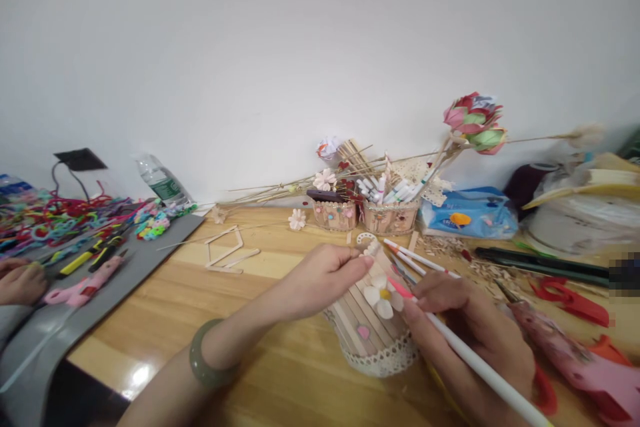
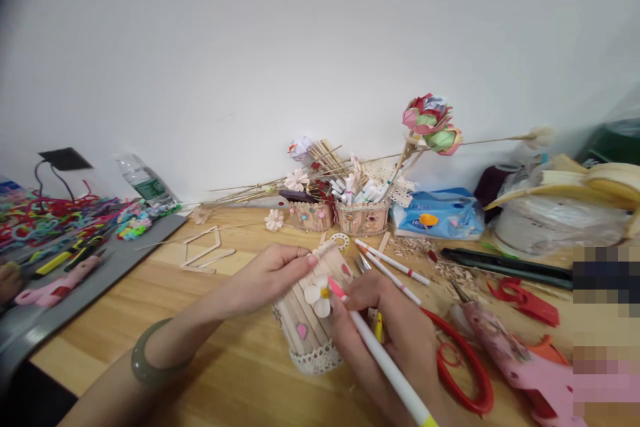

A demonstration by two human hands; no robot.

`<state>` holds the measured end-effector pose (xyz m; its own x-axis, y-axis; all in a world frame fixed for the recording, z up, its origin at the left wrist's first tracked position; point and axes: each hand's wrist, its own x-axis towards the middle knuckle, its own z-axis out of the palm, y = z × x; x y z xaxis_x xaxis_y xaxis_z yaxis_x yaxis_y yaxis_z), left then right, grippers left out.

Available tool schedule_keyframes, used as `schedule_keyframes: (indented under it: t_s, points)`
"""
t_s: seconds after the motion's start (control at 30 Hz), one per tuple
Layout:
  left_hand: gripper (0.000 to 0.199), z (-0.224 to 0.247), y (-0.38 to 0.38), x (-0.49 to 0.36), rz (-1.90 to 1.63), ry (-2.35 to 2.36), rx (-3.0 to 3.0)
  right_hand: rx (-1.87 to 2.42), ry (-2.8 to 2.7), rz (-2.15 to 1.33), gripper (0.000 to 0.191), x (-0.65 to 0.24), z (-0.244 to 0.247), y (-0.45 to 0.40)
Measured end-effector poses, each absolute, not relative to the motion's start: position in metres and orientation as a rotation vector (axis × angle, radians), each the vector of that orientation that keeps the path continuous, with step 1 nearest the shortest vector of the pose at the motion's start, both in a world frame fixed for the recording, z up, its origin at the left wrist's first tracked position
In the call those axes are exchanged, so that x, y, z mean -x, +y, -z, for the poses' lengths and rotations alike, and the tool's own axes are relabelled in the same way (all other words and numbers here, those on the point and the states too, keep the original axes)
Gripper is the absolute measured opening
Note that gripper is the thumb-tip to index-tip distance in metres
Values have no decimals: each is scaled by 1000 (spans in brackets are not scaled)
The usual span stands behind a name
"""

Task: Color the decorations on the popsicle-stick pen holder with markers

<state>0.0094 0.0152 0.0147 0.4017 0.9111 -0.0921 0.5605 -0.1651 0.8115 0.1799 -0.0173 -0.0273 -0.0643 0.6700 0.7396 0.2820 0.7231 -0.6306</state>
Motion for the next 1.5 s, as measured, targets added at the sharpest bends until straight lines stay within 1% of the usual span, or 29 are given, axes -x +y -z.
schedule_keyframes:
  t_s: [0.3,0.47,0.9,1.07,1.27,1.37,1.5]
  points:
    - [37,-13,16,-9,-551,1269,-1825,769,-1678,-390,19,-180,30,-17]
    - [36,-13,16,-8,-548,1274,-1821,836,-1659,-351,16,-181,29,-17]
    - [37,-12,15,-9,-549,1274,-1810,788,-1708,-418,20,-183,27,-18]
    - [37,-11,16,-8,-562,1266,-1821,843,-1679,-429,20,-183,30,-19]
    - [37,-12,16,-8,-546,1277,-1835,755,-1658,-480,21,-184,28,-21]
    - [38,-13,16,-8,-540,1295,-1824,824,-1604,-396,16,-186,26,-21]
    - [37,-14,15,-9,-526,1296,-1808,1029,-1485,-216,5,-195,26,-17]
